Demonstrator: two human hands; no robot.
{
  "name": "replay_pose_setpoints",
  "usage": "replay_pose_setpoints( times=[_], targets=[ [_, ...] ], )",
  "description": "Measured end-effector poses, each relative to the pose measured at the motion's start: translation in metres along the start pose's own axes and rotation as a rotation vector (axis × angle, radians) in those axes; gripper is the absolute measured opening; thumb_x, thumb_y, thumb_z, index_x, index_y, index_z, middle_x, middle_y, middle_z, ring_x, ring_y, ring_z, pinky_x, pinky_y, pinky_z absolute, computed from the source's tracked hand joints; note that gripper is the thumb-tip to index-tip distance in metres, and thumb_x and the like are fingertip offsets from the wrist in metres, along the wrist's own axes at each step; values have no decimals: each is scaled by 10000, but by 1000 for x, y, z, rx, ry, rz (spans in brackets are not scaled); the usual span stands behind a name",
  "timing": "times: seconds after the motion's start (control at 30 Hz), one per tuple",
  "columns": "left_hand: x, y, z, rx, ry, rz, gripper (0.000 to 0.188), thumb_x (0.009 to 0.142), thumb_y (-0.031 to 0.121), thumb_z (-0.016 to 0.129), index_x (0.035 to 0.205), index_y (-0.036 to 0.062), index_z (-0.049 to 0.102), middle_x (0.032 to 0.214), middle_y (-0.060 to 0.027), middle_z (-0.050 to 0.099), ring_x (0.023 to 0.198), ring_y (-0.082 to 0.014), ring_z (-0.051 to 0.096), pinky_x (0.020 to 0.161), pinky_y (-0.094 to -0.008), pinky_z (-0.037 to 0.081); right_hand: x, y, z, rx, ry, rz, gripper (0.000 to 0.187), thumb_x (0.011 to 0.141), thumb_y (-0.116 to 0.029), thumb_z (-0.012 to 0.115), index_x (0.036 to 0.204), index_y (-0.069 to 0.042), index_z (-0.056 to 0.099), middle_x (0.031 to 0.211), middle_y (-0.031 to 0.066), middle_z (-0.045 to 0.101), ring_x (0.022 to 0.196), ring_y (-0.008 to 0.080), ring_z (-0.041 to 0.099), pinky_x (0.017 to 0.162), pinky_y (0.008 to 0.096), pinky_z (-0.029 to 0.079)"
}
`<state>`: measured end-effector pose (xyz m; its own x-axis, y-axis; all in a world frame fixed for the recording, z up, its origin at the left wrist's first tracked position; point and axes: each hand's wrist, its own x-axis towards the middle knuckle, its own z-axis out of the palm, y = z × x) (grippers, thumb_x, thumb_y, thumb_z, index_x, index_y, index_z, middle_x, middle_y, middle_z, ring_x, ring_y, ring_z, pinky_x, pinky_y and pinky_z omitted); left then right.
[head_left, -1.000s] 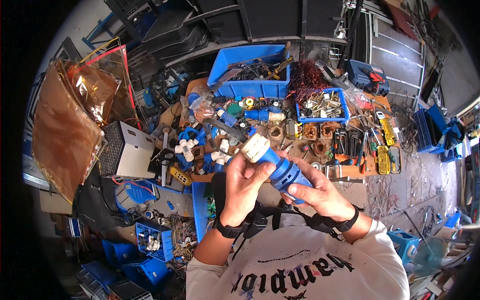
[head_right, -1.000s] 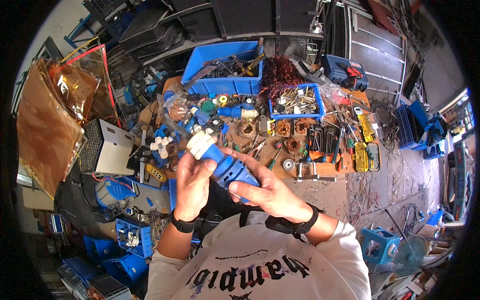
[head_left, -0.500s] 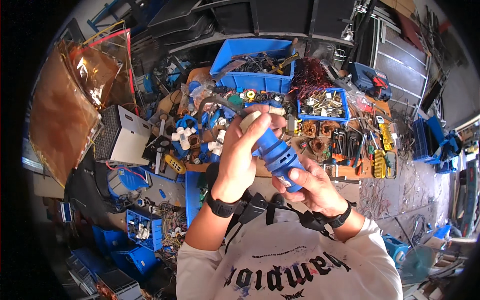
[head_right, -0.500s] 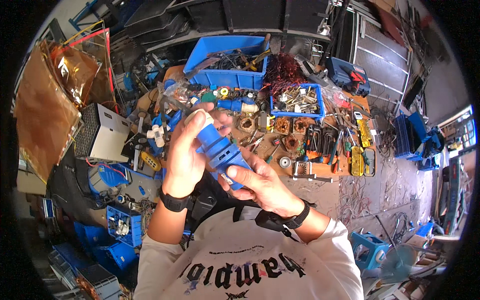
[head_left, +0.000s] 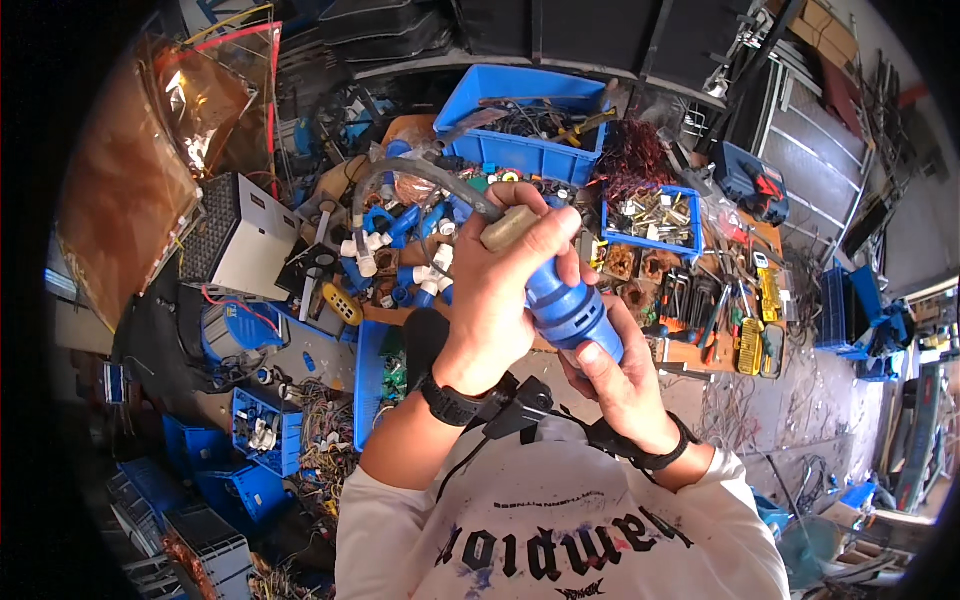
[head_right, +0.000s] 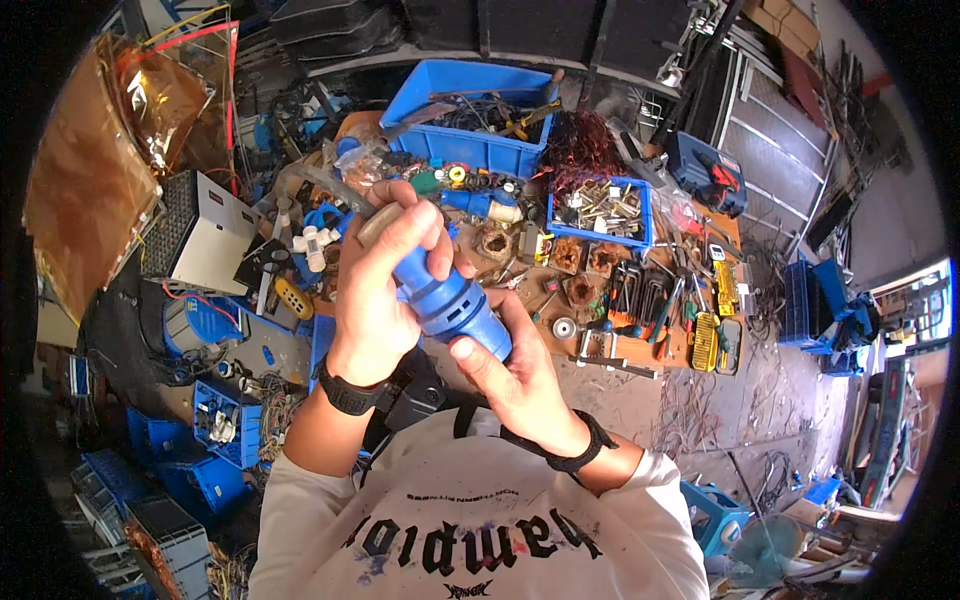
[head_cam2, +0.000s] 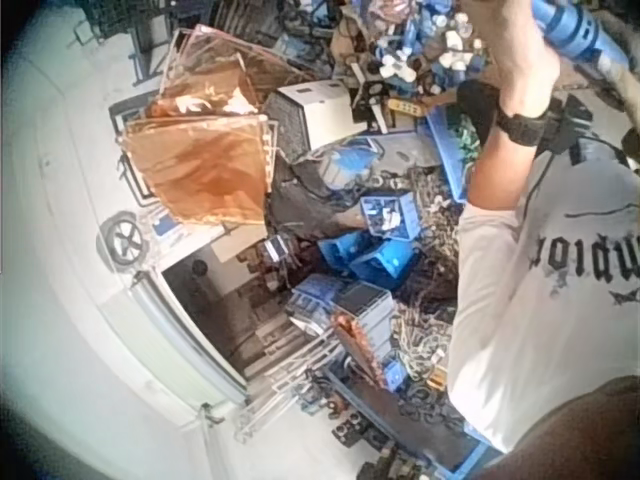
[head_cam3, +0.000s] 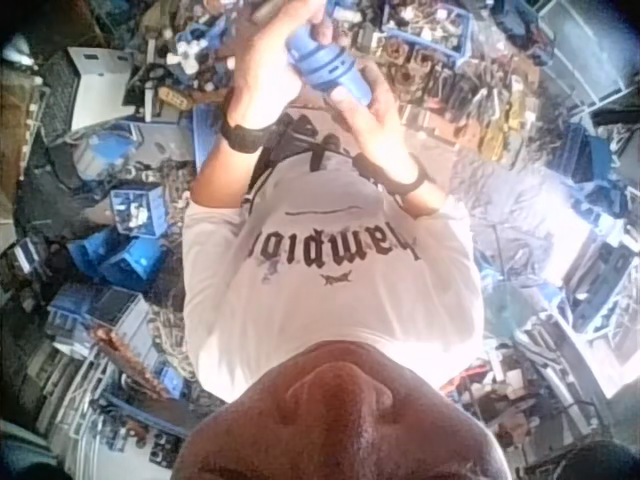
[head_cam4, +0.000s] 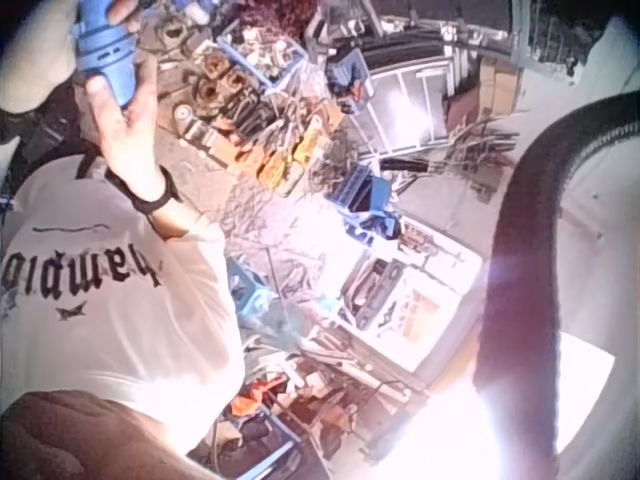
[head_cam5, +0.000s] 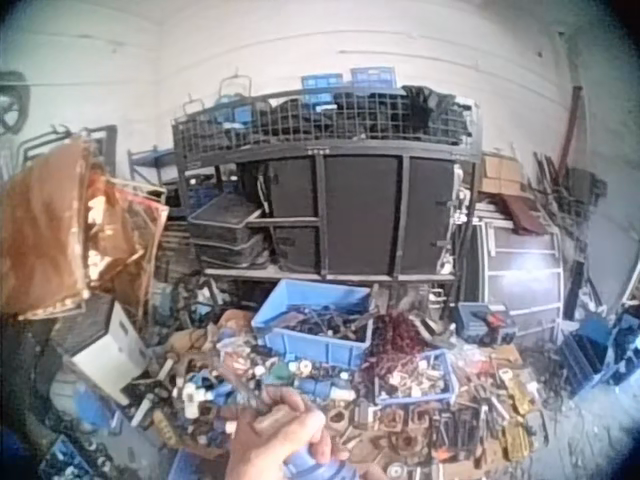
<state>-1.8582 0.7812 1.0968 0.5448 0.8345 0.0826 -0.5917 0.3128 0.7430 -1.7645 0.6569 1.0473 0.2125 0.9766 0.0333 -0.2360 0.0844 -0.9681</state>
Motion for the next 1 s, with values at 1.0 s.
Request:
replay_pose_setpoints(
  times=[1.0],
  targets=[
    [8, -7, -3, -208, -292, -8, 157, 900, 63, 555, 988, 127, 442, 721, -30, 469, 529, -119, 479, 606, -369, 495, -1, -27, -5, 591, -164, 373, 393, 977, -444, 526, 1107, -74, 499, 718, 43, 521, 442, 35, 310, 383, 199, 188]
  ],
)
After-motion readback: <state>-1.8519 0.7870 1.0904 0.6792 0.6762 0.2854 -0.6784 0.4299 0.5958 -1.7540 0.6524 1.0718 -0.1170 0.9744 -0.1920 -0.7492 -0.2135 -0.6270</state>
